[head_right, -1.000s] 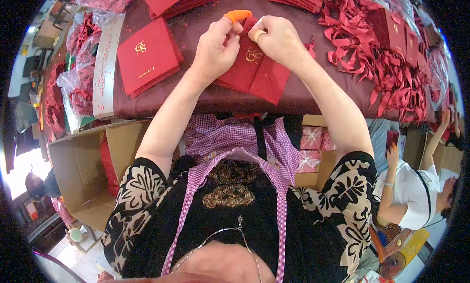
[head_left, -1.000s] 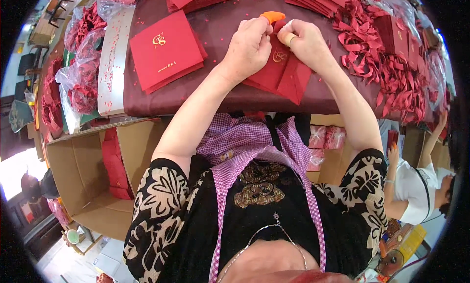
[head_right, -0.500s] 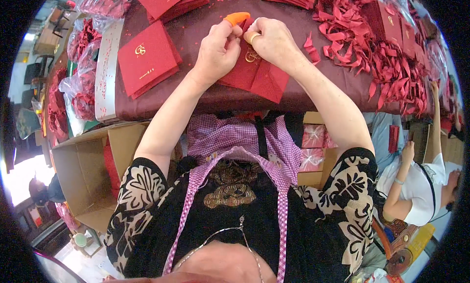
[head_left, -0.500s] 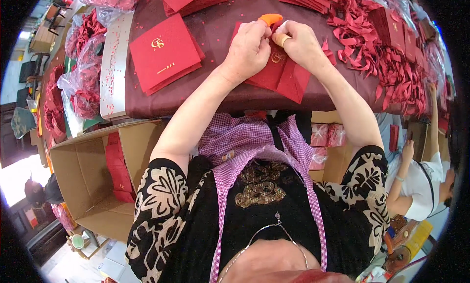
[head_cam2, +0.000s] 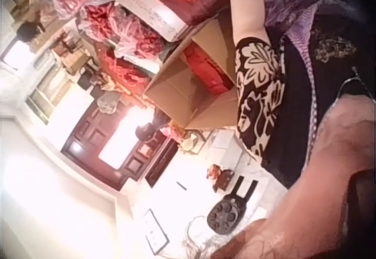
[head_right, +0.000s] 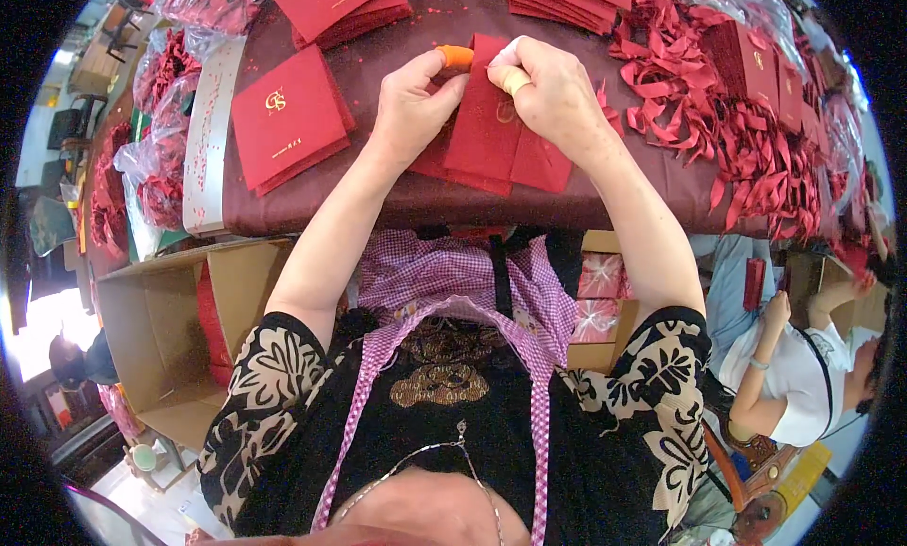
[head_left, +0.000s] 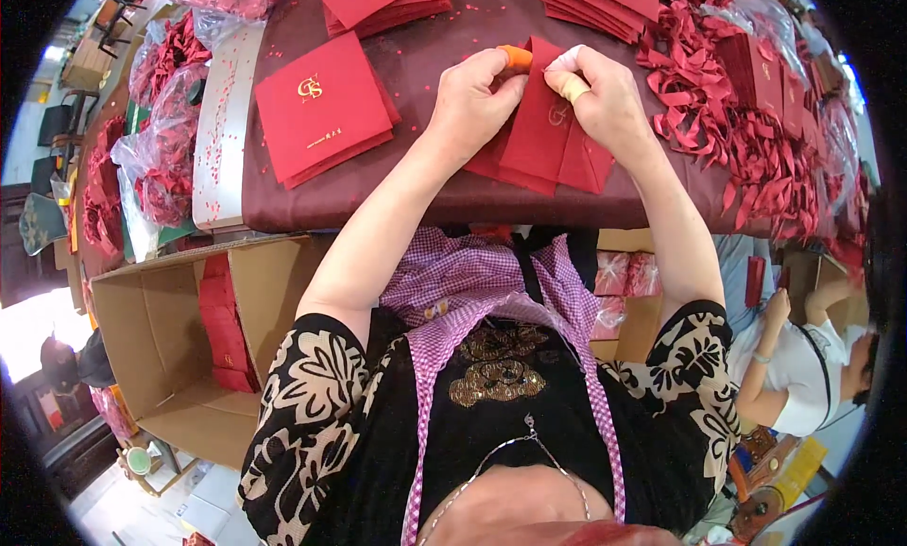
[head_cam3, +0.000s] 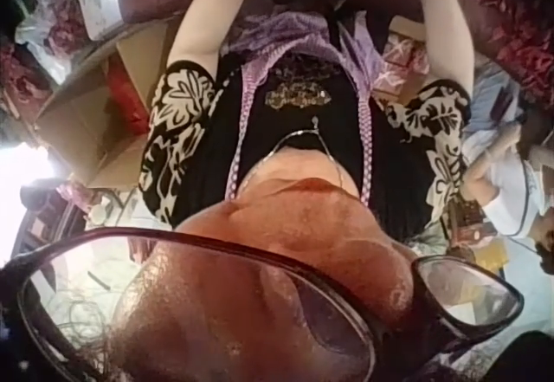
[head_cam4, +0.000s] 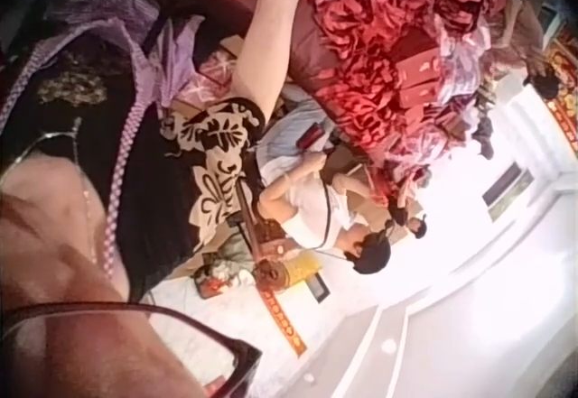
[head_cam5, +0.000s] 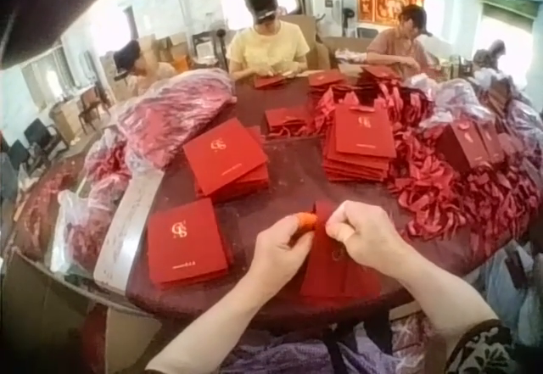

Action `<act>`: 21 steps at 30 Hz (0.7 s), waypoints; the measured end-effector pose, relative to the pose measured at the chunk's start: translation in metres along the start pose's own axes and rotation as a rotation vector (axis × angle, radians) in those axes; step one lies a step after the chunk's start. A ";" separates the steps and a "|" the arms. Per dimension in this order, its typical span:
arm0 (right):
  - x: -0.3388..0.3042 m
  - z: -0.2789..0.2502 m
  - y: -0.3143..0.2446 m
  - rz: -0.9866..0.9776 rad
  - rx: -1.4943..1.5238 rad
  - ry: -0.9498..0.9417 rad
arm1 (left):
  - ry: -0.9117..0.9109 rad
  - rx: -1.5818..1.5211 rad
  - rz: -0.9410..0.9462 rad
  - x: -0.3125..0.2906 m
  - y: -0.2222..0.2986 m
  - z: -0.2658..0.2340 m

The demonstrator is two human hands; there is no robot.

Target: The person assembles red gift bags by hand, threading a ribbon through the holes of each bag, tying the ribbon into a bow, and placing the finished bags onto a stack.

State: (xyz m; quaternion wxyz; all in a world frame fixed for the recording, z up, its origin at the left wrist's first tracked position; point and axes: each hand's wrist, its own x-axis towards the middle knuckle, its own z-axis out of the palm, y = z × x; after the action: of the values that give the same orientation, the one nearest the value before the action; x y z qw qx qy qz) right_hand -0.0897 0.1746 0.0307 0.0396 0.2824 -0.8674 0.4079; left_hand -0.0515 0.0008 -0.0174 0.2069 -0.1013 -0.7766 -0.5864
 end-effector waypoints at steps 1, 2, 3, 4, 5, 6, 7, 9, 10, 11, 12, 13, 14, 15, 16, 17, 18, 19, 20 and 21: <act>0.000 0.000 -0.001 -0.010 0.010 -0.003 | 0.028 0.006 0.027 0.000 0.000 0.000; 0.000 0.001 -0.001 -0.020 0.021 -0.008 | 0.030 0.008 0.025 0.001 -0.001 0.000; 0.000 0.001 -0.001 -0.021 0.023 -0.010 | 0.033 0.056 0.122 0.002 -0.004 0.000; 0.000 0.001 -0.002 -0.041 0.001 -0.016 | 0.035 0.105 0.219 0.003 -0.006 -0.001; -0.001 0.000 -0.003 -0.059 -0.025 -0.018 | 0.034 0.103 0.218 0.004 -0.009 0.000; -0.001 0.000 -0.003 -0.058 -0.025 -0.018 | 0.022 0.089 0.247 0.005 -0.012 0.000; -0.002 0.000 -0.002 -0.087 -0.057 -0.026 | 0.009 0.075 0.277 0.005 -0.014 0.000; -0.003 -0.004 0.001 -0.112 -0.088 -0.029 | -0.015 0.075 0.259 0.006 -0.010 -0.001; -0.001 -0.008 0.002 -0.092 -0.025 -0.095 | -0.036 0.076 0.242 0.006 -0.008 0.000; 0.000 -0.010 0.004 -0.077 0.041 -0.168 | -0.035 0.079 0.240 0.006 -0.007 -0.001; 0.002 -0.014 0.004 -0.032 0.135 -0.231 | -0.035 0.073 0.234 0.005 -0.006 -0.002; 0.004 -0.019 0.004 0.012 0.229 -0.294 | -0.035 0.067 0.228 0.004 -0.005 -0.003; 0.007 -0.024 0.006 0.046 0.247 -0.328 | -0.038 0.066 0.228 0.005 -0.004 -0.003; 0.009 -0.024 0.008 0.002 0.211 -0.267 | -0.042 0.083 0.204 0.005 -0.004 -0.003; 0.012 -0.024 0.010 -0.043 0.175 -0.206 | -0.045 0.100 0.179 0.005 -0.004 -0.002; 0.013 -0.021 0.012 -0.081 0.170 -0.178 | -0.048 0.101 0.181 0.004 -0.005 -0.001; 0.011 -0.019 0.013 -0.072 0.177 -0.216 | -0.057 0.113 0.246 0.004 -0.009 0.002; 0.010 -0.016 0.013 -0.063 0.183 -0.255 | -0.065 0.124 0.311 0.004 -0.012 0.003; 0.008 -0.013 0.014 -0.043 0.163 -0.261 | -0.070 0.124 0.285 0.004 -0.012 0.003; 0.007 -0.010 0.016 -0.044 0.164 -0.260 | -0.071 0.125 0.285 0.004 -0.012 0.003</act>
State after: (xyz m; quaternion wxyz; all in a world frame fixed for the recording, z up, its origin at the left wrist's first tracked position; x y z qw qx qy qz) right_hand -0.1060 0.1871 0.0285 -0.0874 0.3539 -0.8226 0.4364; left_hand -0.0601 -0.0003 -0.0267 0.2662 -0.2182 -0.7962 -0.4976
